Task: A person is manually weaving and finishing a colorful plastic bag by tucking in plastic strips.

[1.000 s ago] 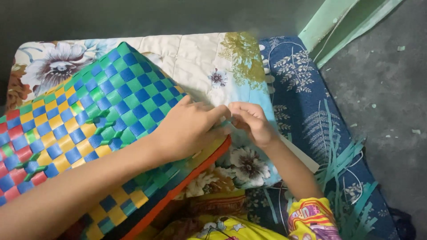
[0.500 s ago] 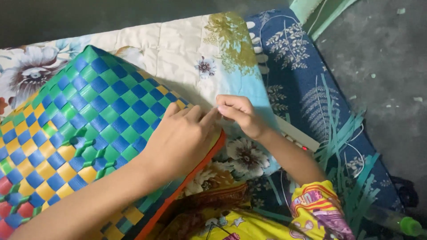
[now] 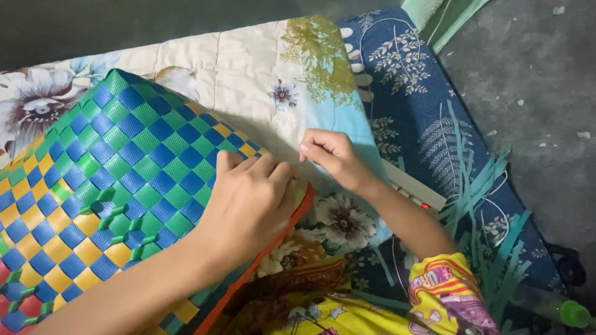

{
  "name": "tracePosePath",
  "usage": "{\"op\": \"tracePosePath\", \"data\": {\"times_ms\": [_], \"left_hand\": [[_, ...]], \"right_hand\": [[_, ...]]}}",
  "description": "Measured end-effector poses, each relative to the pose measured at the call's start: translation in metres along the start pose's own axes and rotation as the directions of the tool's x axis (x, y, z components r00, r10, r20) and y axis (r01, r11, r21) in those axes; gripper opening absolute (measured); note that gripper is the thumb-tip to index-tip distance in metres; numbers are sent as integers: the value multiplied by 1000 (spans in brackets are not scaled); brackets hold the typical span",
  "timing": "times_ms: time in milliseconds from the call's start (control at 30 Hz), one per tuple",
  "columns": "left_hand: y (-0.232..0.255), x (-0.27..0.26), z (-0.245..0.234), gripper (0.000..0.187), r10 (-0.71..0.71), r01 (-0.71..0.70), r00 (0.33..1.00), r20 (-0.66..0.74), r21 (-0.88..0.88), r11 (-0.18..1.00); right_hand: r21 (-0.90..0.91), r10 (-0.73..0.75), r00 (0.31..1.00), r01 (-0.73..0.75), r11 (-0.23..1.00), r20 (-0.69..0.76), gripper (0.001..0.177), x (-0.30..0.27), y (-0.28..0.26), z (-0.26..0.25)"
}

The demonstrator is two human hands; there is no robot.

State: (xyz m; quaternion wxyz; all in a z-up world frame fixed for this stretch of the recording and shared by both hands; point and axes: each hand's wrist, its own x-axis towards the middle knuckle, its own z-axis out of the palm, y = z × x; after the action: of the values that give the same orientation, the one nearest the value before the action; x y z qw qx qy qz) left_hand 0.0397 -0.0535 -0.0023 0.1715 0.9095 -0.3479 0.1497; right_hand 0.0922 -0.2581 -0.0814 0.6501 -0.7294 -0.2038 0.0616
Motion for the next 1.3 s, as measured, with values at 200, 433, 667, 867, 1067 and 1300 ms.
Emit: {"op": "tracePosePath", "data": {"times_ms": [200, 433, 667, 867, 1067, 1300], "left_hand": [[-3, -5, 13, 6, 6, 0, 995, -100, 62, 998], [6, -7, 5, 55, -62, 62, 998, -1, 37, 997], [3, -10, 9, 15, -45, 46, 998, -42, 11, 999], [1, -10, 2, 16, -38, 29, 996, -82, -101, 994], [0, -8, -2, 22, -5, 2, 990, -139, -17, 1000], [0, -5, -9, 34, -15, 24, 980, -198, 47, 999]], "right_hand": [[-90, 32, 999, -35, 995, -33, 26, 3, 6, -5], [-101, 110, 993, -114, 988, -41, 17, 5, 14, -6], [-305, 73, 997, -63, 950, 20, 15, 11, 10, -1], [-442, 159, 985, -113, 890, 70, 18, 14, 4, 5], [-539, 221, 968, -123, 833, 121, 17, 15, -5, 6], [-470, 165, 980, -95, 878, 110, 4, 15, -22, 8]]}}
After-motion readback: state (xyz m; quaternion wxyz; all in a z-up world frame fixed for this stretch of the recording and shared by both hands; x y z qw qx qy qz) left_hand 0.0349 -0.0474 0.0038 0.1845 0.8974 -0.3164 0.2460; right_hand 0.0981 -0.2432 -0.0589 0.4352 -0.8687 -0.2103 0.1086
